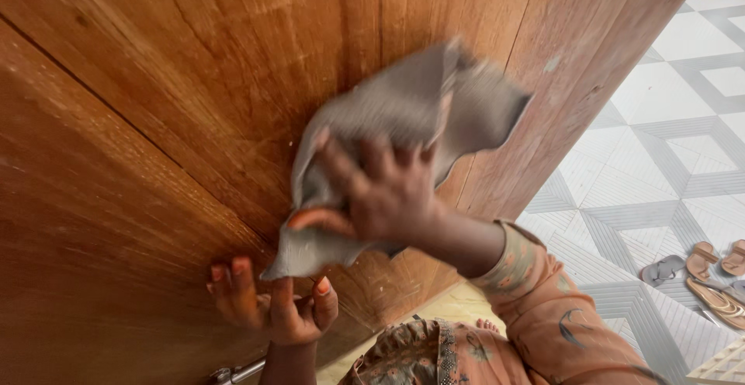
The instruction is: The person wipes a wooden door with a cloth, moving the cloth across the wood surface and around the door latch.
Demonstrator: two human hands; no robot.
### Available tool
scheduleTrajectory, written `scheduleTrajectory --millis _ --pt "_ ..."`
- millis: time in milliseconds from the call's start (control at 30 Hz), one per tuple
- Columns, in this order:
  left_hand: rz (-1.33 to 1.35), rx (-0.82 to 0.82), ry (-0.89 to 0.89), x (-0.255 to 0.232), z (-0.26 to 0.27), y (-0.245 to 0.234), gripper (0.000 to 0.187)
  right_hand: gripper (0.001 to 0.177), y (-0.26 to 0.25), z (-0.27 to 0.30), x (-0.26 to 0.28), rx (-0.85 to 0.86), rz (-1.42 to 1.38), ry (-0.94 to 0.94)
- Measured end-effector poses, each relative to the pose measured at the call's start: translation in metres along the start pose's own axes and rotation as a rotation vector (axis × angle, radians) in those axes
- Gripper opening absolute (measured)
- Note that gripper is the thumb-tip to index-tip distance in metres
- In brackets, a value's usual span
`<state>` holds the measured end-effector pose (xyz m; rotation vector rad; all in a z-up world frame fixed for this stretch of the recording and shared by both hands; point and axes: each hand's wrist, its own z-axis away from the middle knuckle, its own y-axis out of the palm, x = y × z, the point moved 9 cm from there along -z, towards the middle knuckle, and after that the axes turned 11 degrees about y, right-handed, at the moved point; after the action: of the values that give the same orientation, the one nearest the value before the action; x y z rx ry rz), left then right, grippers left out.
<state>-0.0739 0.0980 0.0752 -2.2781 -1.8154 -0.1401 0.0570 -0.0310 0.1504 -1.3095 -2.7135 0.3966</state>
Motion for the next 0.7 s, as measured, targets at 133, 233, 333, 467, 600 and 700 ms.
scheduleTrajectory --millis 133,233,333,467,600,700 --pt "0.051 -0.068 -0.046 0.008 0.008 -0.015 0.053 0.102 0.025 0.103 0.050 -0.029 -0.049 -0.248" --pt "-0.014 -0.031 -0.054 0.015 0.010 -0.015 0.046 0.092 0.091 0.178 0.006 0.562 -0.025 -0.052" --pt "-0.051 0.011 -0.027 0.018 0.014 -0.013 0.043 0.105 0.096 0.193 -0.067 0.788 -0.024 0.140" --pt "-0.068 0.027 -0.041 0.021 0.023 -0.015 0.042 0.118 -0.003 0.068 -0.123 -0.099 -0.057 0.231" --pt "-0.074 0.003 -0.001 0.022 0.020 -0.015 0.043 0.111 -0.035 -0.024 -0.107 -0.096 0.048 0.278" --pt "-0.025 -0.045 -0.011 0.023 0.019 -0.021 0.047 0.112 -0.034 -0.058 -0.060 -0.128 0.128 0.223"
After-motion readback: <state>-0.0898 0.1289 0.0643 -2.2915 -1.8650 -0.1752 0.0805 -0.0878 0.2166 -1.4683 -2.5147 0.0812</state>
